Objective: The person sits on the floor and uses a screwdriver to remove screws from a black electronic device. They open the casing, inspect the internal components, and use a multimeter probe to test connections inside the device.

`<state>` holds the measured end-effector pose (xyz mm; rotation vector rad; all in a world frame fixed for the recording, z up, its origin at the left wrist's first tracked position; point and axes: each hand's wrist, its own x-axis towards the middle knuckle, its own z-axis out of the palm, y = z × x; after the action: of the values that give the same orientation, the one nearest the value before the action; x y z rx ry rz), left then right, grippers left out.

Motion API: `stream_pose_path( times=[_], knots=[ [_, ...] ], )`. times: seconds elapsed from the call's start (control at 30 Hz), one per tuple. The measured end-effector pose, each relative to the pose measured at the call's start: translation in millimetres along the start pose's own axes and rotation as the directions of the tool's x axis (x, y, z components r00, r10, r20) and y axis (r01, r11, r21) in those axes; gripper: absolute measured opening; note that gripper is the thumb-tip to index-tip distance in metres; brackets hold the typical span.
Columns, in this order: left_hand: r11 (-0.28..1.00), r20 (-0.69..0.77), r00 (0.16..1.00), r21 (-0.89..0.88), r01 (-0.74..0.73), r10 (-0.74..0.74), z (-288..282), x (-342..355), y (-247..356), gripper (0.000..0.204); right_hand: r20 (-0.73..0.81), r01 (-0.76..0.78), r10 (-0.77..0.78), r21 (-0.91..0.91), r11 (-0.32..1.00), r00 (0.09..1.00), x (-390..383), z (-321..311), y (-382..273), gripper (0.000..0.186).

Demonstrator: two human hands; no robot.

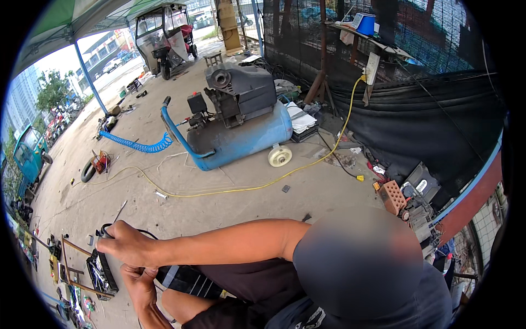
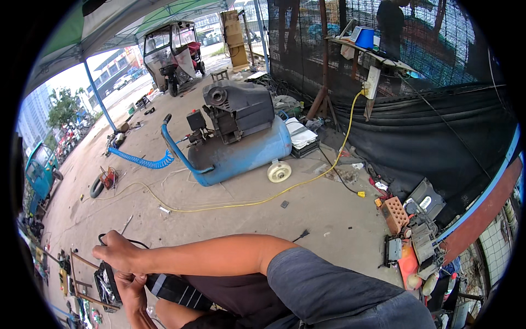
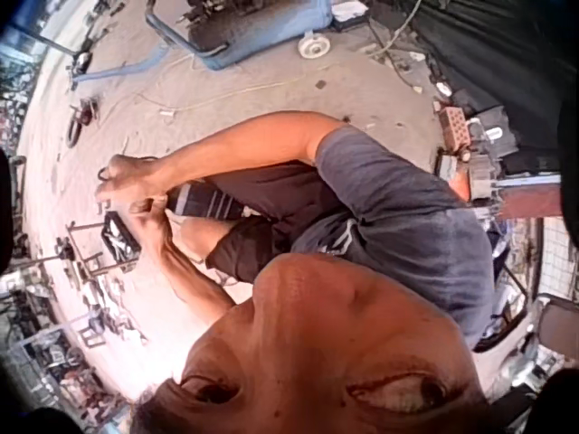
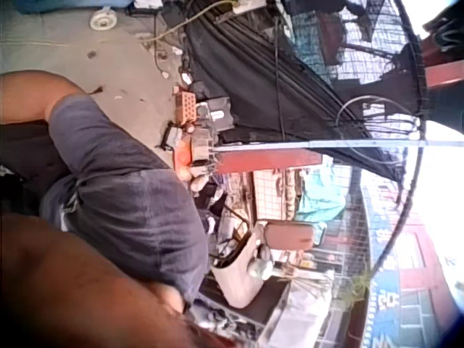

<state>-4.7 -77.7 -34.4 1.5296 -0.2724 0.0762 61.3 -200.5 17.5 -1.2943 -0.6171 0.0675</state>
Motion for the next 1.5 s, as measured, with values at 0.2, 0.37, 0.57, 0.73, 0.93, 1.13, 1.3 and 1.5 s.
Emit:
stream_pose_path(
  times=[0.2,0.37,0.57,0.73,0.93,1.13,1.3,1.5],
  knots=[
    [0.986,-0.032,0.996,0.141,0.089,-0.085,-18.0,0.1,-17.7,0.042,-0.015,-0.06,0.06,0.024,0.998,0.998,7.9,5.1,21.3,0.041],
    [0.974,-0.103,0.995,0.226,0.015,0.008,-12.2,5.1,-25.6,0.036,-0.027,-0.011,0.009,-0.075,0.997,1.0,-5.6,13.1,21.7,0.038],
    [0.973,-0.138,0.987,0.223,-0.052,0.085,18.0,8.0,-14.9,0.03,-0.047,-0.012,0.005,-0.136,0.991,0.999,-21.3,19.8,22.3,0.037],
    [0.972,-0.18,0.97,0.2,-0.125,0.162,23.5,-6.8,5.3,0.025,-0.097,0.048,-0.061,-0.13,0.99,0.993,-14.6,21.2,14.8,0.041],
    [0.999,-0.071,0.997,0.048,-0.015,0.019,19.6,-6.1,-0.1,0.017,0.13,-0.142,0.115,0.221,0.965,0.985,-10.3,-11.2,0.2,0.041],
    [0.999,-0.127,0.992,0.041,-0.016,0.021,20.0,-10.1,-4.0,0.014,0.43,-0.346,0.191,0.32,0.882,0.883,-5.3,-23.9,-12.9,0.045],
    [0.997,-0.141,0.988,0.043,-0.058,0.063,33.0,-12.3,-4.8,0.015,0.611,-0.483,0.177,0.382,0.788,0.772,0.0,-41.8,-5.3,0.044],
    [0.997,-0.242,0.969,0.074,-0.026,0.043,42.6,-15.8,-6.3,0.014,0.65,-0.5,0.139,0.411,0.762,0.747,3.7,-45.1,2.0,0.046]
  ],
)
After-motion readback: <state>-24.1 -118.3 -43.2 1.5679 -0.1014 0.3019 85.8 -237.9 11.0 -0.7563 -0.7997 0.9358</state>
